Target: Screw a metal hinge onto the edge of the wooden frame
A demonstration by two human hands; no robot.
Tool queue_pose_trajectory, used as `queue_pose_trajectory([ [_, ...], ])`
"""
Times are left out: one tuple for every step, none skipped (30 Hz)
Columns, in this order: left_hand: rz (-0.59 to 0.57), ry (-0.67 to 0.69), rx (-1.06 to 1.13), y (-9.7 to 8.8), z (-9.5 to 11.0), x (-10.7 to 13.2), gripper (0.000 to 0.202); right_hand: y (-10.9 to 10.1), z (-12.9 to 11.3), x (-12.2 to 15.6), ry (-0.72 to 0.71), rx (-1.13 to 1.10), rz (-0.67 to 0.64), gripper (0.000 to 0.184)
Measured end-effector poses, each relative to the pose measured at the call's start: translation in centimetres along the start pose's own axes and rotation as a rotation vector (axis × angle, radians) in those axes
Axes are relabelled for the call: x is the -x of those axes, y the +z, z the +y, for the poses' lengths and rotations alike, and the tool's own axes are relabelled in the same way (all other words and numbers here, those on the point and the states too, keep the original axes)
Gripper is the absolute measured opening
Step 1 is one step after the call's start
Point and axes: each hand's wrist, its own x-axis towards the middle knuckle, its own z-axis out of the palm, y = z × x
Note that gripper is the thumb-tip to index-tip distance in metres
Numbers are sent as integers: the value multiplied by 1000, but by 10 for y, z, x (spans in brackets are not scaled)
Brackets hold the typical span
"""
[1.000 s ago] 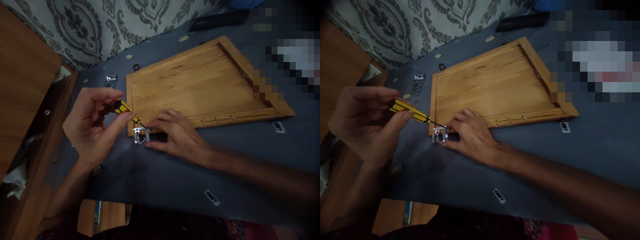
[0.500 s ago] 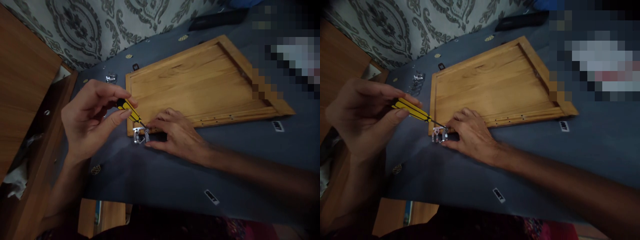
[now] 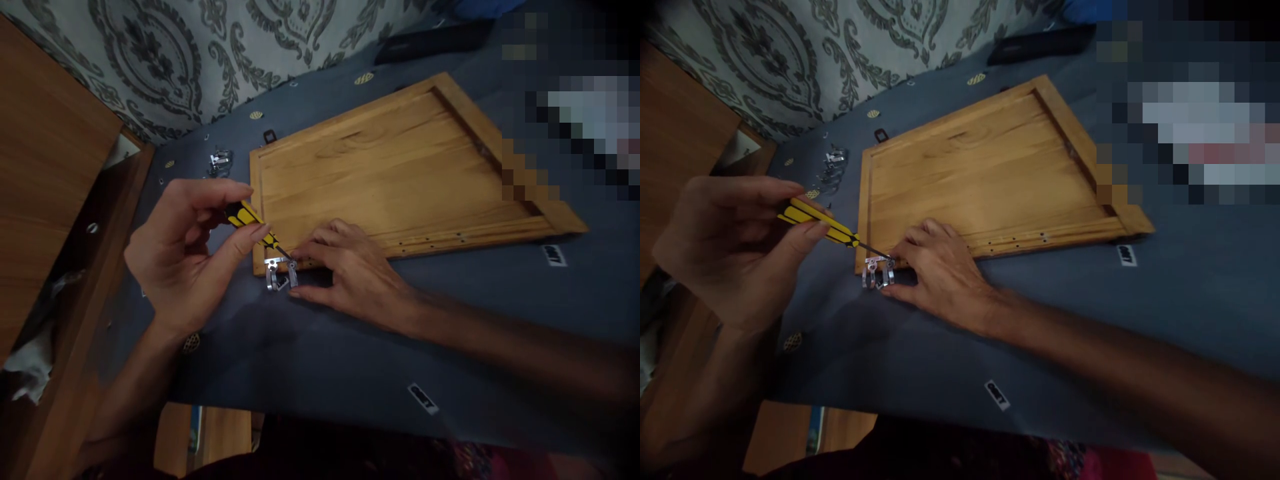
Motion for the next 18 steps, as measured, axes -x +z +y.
queue_pose_trajectory([
  [-1,-4,23,0,-1,0,39,0,0,0,0,4,4,42],
  [-7,-7,53,0,-2,0,39,0,0,0,0,5,5,41],
  [-24,-24,83,0,-2,0,39,0,0,0,-1,5,2,40],
  [-45,-45,110,0,-3,0,39,0,0,0,-2,4,0,39],
  [-65,-58,136,-1,-3,-1,39,0,0,0,-3,5,-3,39],
  [-86,-71,149,-1,-2,-1,39,0,0,0,-3,7,-4,39],
  [-103,-80,151,-1,-2,-1,39,-1,-1,0,-2,8,-3,40],
  [-118,-79,148,-2,-2,-1,39,-1,-1,0,-2,7,-2,40],
  [-132,-60,147,-2,-3,-1,40,-1,-1,0,0,6,-2,41],
  [-132,-35,147,-2,-3,-2,40,-1,0,0,1,4,-2,41],
  [-124,-20,146,-2,-4,-2,40,-1,0,0,1,2,-3,41],
  [-93,-12,150,-2,-6,-2,40,-1,0,0,-1,-2,-4,40],
  [-35,-22,153,-3,-8,-3,38,-1,0,0,-2,-4,-7,39],
  [27,-34,155,-4,-10,-4,35,-2,0,0,-5,-7,-9,37],
  [96,-46,152,-6,-12,-5,31,-2,-1,1,-5,-8,-9,36],
  [146,-37,151,-8,-15,-6,26,-2,-1,1,-2,-9,-9,35],
  [166,-24,149,-10,-18,-7,23,-3,-1,1,2,-9,-10,34],
  [169,-1,150,-12,-19,-7,22,-3,-1,1,5,-11,-11,34],
])
